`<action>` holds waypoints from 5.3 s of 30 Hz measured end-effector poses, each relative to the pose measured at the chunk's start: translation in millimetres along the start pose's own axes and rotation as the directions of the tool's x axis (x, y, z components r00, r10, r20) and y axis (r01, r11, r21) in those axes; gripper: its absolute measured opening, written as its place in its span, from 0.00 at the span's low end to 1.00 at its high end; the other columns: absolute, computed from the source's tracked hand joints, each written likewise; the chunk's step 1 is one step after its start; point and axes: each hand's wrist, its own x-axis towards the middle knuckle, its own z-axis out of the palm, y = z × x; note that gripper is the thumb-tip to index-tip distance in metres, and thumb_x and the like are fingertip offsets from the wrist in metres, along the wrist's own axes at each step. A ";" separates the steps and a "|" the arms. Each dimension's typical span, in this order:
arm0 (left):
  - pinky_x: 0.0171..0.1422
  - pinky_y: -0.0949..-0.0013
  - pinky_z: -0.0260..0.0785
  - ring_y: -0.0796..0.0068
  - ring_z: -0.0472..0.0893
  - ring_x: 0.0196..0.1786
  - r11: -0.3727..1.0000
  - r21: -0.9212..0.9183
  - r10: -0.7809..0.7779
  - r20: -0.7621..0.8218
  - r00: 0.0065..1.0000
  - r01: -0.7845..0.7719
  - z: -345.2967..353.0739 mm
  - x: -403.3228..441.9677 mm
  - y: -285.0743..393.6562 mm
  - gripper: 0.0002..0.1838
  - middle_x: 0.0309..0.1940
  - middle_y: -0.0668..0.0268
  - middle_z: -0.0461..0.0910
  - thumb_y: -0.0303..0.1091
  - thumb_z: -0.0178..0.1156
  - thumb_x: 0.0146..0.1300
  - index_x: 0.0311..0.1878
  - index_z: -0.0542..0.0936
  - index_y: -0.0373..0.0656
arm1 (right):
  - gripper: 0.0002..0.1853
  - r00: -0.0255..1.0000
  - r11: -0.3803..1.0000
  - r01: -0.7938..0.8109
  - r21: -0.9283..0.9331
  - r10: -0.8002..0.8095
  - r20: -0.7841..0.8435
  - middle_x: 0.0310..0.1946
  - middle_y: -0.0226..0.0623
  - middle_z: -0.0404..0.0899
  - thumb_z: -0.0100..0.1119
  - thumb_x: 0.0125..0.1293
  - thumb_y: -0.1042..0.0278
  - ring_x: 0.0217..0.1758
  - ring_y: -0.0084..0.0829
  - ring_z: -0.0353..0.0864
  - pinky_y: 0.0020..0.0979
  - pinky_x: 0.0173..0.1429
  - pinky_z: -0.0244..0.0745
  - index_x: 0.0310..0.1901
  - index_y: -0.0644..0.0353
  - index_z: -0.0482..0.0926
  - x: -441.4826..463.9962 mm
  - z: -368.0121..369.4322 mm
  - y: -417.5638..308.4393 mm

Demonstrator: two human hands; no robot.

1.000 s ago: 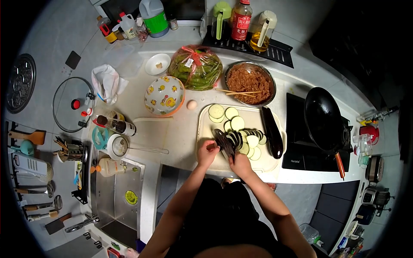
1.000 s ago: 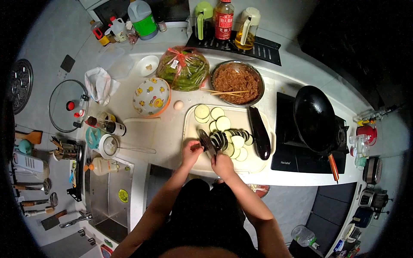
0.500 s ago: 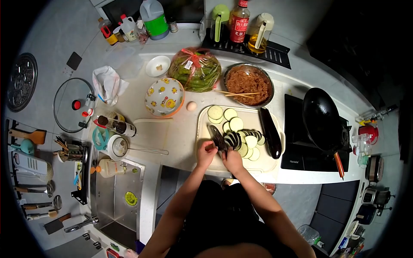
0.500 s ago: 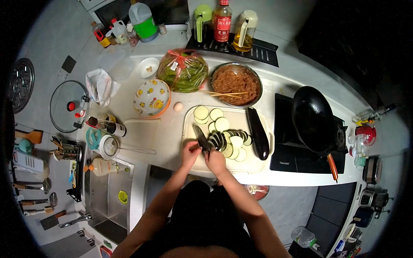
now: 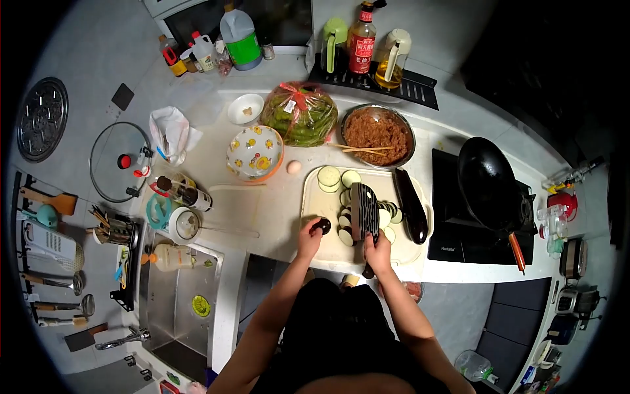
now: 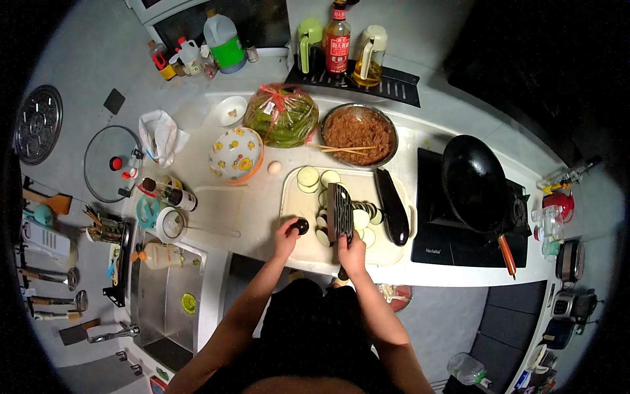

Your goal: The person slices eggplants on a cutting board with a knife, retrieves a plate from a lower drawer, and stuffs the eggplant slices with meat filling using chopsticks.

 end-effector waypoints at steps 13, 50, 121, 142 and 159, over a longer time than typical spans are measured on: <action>0.61 0.54 0.57 0.52 0.61 0.60 0.451 0.659 0.531 0.344 0.774 -0.602 40.5 -5.4 56.5 0.29 0.62 0.57 0.59 0.42 0.61 0.51 0.59 0.69 0.55 | 0.09 0.971 0.997 0.068 0.020 -0.062 -0.229 0.11 0.33 0.67 0.48 0.63 0.69 0.09 0.23 0.66 0.27 0.13 0.59 0.29 0.67 0.68 -1.4 -39.8 20.0; 0.53 0.55 0.66 0.50 0.67 0.55 0.716 0.585 0.314 0.217 0.924 -0.380 97.4 5.2 60.0 0.39 0.54 0.52 0.62 0.40 0.69 0.41 0.59 0.64 0.54 | 0.10 0.970 0.738 0.161 -0.655 -0.242 -0.035 0.17 0.52 0.75 0.54 0.55 0.66 0.21 0.50 0.77 0.45 0.26 0.73 0.29 0.65 0.69 43.5 -116.3 22.7; 0.59 0.60 0.63 0.55 0.67 0.58 0.828 0.418 0.438 -0.063 0.897 -0.375 -126.7 127.1 142.4 0.51 0.56 0.52 0.62 0.42 0.74 0.36 0.64 0.56 0.49 | 0.08 0.902 0.968 0.221 0.120 -0.249 0.352 0.12 0.40 0.73 0.51 0.59 0.69 0.14 0.31 0.76 0.31 0.21 0.69 0.35 0.66 0.73 97.9 162.0 -135.4; 0.48 0.64 0.68 0.60 0.74 0.45 0.664 0.532 0.692 -0.169 0.702 -0.526 -143.3 166.5 119.1 0.09 0.44 0.59 0.72 0.26 0.59 0.52 0.38 0.77 0.41 | 0.09 0.950 0.945 -0.127 0.303 0.028 0.311 0.15 0.33 0.69 0.49 0.64 0.69 0.11 0.23 0.67 0.26 0.15 0.64 0.30 0.65 0.66 113.3 200.2 -123.3; 0.59 0.58 0.59 0.52 0.64 0.56 0.500 0.696 0.598 0.152 0.787 -0.515 49.2 78.5 85.6 0.23 0.54 0.58 0.66 0.40 0.64 0.46 0.49 0.76 0.50 | 0.08 0.951 0.829 -0.303 0.470 0.234 0.201 0.17 0.33 0.72 0.51 0.64 0.68 0.13 0.23 0.68 0.25 0.17 0.66 0.32 0.63 0.68 51.7 1.8 -9.8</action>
